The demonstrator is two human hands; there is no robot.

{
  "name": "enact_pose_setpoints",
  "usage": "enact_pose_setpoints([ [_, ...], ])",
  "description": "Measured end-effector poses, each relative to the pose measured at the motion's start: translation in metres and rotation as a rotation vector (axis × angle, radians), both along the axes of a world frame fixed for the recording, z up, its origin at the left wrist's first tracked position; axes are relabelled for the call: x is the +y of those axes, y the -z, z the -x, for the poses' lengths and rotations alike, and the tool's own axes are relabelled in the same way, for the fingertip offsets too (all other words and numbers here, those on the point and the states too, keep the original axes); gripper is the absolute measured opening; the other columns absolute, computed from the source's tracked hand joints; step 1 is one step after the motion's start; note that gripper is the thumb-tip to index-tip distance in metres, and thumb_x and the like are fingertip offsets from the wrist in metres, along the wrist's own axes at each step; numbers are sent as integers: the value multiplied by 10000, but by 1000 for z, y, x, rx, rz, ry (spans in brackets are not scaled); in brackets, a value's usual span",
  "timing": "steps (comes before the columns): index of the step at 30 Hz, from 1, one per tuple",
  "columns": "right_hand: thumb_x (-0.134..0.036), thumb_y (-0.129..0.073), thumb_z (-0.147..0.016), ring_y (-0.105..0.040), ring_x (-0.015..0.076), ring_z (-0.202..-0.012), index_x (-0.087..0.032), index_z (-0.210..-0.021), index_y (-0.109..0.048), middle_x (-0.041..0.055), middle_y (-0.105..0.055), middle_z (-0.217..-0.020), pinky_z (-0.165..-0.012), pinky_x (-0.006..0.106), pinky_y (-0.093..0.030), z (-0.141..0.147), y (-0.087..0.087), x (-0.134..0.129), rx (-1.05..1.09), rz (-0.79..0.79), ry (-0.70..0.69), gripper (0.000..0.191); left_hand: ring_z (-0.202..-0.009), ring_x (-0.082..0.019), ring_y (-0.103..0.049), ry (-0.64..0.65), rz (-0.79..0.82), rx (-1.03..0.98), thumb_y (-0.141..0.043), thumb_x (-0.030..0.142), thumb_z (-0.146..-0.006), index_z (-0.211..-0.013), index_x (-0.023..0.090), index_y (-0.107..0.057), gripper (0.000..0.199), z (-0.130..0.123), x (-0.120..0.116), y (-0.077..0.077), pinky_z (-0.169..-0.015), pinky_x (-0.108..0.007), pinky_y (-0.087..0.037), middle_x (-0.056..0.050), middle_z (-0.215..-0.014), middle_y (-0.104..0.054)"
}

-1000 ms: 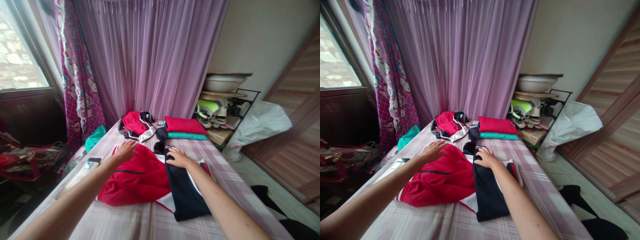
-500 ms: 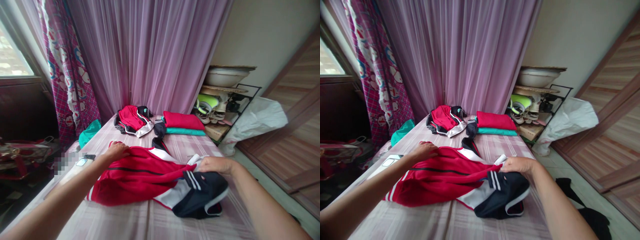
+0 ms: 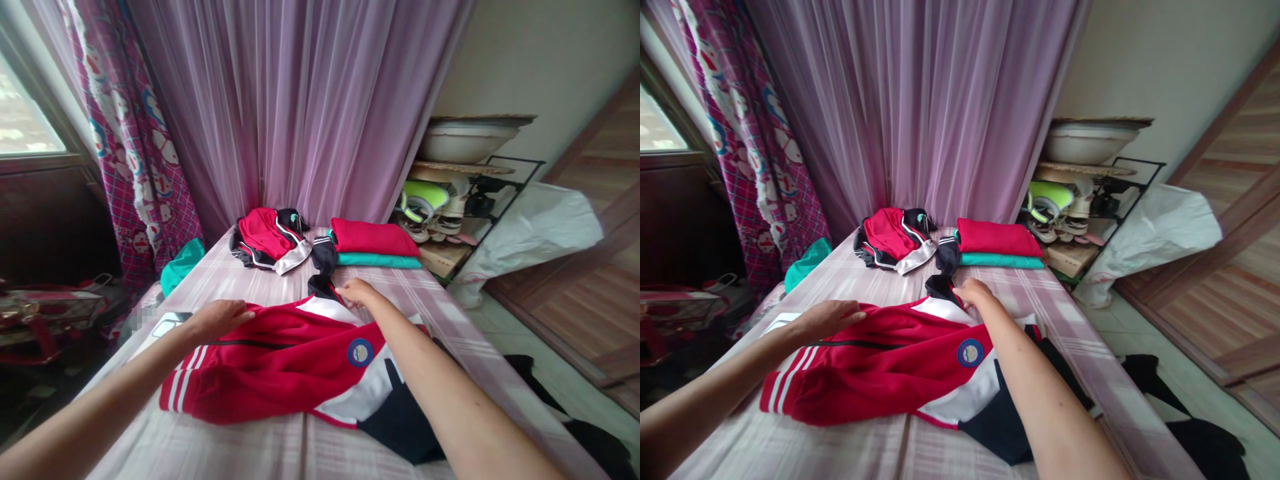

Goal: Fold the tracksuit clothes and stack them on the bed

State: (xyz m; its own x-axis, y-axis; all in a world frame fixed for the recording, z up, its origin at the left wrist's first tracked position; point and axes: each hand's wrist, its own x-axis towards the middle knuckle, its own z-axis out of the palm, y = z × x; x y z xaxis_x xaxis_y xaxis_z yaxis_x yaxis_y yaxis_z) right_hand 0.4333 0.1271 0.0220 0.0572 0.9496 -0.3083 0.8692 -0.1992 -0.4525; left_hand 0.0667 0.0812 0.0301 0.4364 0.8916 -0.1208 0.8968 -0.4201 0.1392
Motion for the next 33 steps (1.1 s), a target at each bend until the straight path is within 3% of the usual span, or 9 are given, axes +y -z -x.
enact_pose_setpoints([
  [3, -418, -758, -724, -632, 198, -603, -191, -616, -673, 36, -617, -518, -577, 275, -455, 17, 20, 11, 38, -6, 13, 265, -855, -236, -692, -63, 41, 40, -505, 454, -895, -1022, 251, -634, 272, -1, 6, 3, -699, -311, -457, -62, -940, -736],
  [7, -382, -702, -771, -638, 154, -637, -200, -800, -693, 13, -663, -648, -557, 217, -457, -2, 23, 5, 137, -99, 78, 185, -942, -242, -667, 85, -31, 57, -529, 325, -849, -917, 241, -656, 166, -7, 2, 1, -808, -334, -470, -72, -987, -718],
  [10, -446, -462, -929, -649, 123, -610, -202, -1111, -618, 39, -698, -843, -546, 212, -499, -47, -1, -2, 262, -261, 217, 342, -872, -223, -667, 34, -97, -29, -430, 348, -896, -943, 230, -619, 228, -4, 4, -5, -779, -316, -473, -57, -904, -709],
  [13, -451, -505, -903, -690, 168, -651, -197, -1190, -554, 77, -699, -975, -606, 296, -571, -93, -39, 6, 549, -809, 461, 387, -804, -231, -672, -135, -214, -54, -336, 413, -936, -1081, 230, -569, 330, -2, 21, -20, -710, -310, -468, -38, -847, -705],
  [17, -402, -513, -909, -700, 239, -972, -180, -1215, -553, 120, -697, -1097, -923, 435, -542, -114, -73, 41, 402, -1146, 395, 381, -928, -261, -681, -283, -410, -24, -323, 392, -958, -1206, 222, -542, 371, -24, 63, -47, -750, -320, -471, -73, -994, -723],
  [20, -329, -524, -900, -603, 234, -1212, -155, -1295, -530, 150, -638, -1289, -1064, 427, -449, -108, -74, 67, 403, -1031, 237, 432, -961, -268, -684, -360, -415, 4, -331, 358, -965, -1249, 224, -543, 379, -47, 93, -56, -781, -331, -481, -89, -1053, -724],
  [24, -296, -566, -867, -511, 206, -1330, -159, -1417, -481, 123, -517, -1475, -1115, 358, -396, -113, -52, 68, 329, -732, 123, 573, -1062, -287, -659, -389, -367, 37, -339, 228, -939, -1298, 185, -554, 420, -59, 106, -36, -873, -378, -486, -148, -1196, -684],
  [28, -312, -597, -846, -582, 253, -1247, -177, -1214, -680, 109, -652, -1324, -1081, 357, -418, -134, -18, 36, 76, -384, 151, 402, -1178, -341, -605, -302, -330, 18, -411, 250, -907, -1335, 165, -567, 463, -45, 82, -1, -968, -458, -466, -184, -1314, -621],
  [33, -399, -720, -749, -611, 347, -1187, -133, -1083, -728, 191, -689, -1231, -1000, 422, -463, -149, 28, -9, 40, -206, 256, 428, -1287, -307, -544, -178, -276, -18, -408, 379, -937, -1262, 212, -635, 431, -13, 34, 37, -1068, -442, -421, -123, -1432, -558],
])
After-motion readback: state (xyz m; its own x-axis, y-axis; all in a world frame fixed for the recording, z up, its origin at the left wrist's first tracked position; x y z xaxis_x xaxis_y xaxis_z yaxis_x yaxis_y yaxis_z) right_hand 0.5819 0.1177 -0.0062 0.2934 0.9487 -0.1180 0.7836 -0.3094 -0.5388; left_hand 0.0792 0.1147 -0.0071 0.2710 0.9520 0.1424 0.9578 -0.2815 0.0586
